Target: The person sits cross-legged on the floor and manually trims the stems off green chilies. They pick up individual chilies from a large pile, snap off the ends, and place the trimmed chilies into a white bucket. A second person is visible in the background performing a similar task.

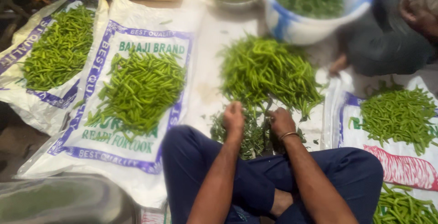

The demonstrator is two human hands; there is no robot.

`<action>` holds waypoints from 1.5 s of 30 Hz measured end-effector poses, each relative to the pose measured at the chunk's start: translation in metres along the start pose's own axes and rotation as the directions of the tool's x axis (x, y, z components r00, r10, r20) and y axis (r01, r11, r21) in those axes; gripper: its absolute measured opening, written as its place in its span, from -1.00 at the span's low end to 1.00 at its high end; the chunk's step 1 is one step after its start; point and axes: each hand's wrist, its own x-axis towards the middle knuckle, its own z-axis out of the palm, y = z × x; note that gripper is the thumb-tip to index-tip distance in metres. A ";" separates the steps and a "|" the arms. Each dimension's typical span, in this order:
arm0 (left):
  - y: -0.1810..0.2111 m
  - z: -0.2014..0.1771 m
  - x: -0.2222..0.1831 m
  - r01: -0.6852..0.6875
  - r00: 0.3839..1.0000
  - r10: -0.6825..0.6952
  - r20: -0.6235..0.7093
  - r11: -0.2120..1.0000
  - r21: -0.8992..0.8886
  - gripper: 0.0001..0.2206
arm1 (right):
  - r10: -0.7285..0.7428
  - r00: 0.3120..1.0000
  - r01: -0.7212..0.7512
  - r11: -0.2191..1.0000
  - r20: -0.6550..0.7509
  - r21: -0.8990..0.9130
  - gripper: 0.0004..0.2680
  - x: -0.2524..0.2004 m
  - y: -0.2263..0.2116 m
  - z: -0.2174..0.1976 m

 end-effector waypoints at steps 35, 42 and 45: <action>-0.045 0.012 0.003 -0.430 0.872 0.290 0.394 0.838 0.336 -0.77 | 0.267 0.957 -0.288 0.809 0.116 0.512 -0.83 -0.043 -0.027 -0.066; -0.061 0.023 0.016 -0.411 0.869 0.225 0.442 0.826 0.386 -0.77 | 0.296 0.952 -0.305 0.869 0.084 0.389 -0.82 -0.040 -0.028 -0.065; -0.079 0.030 0.028 -0.287 0.912 0.002 0.411 0.720 0.632 -0.78 | 0.366 0.920 -0.391 0.885 0.140 0.253 -0.82 -0.036 -0.019 -0.056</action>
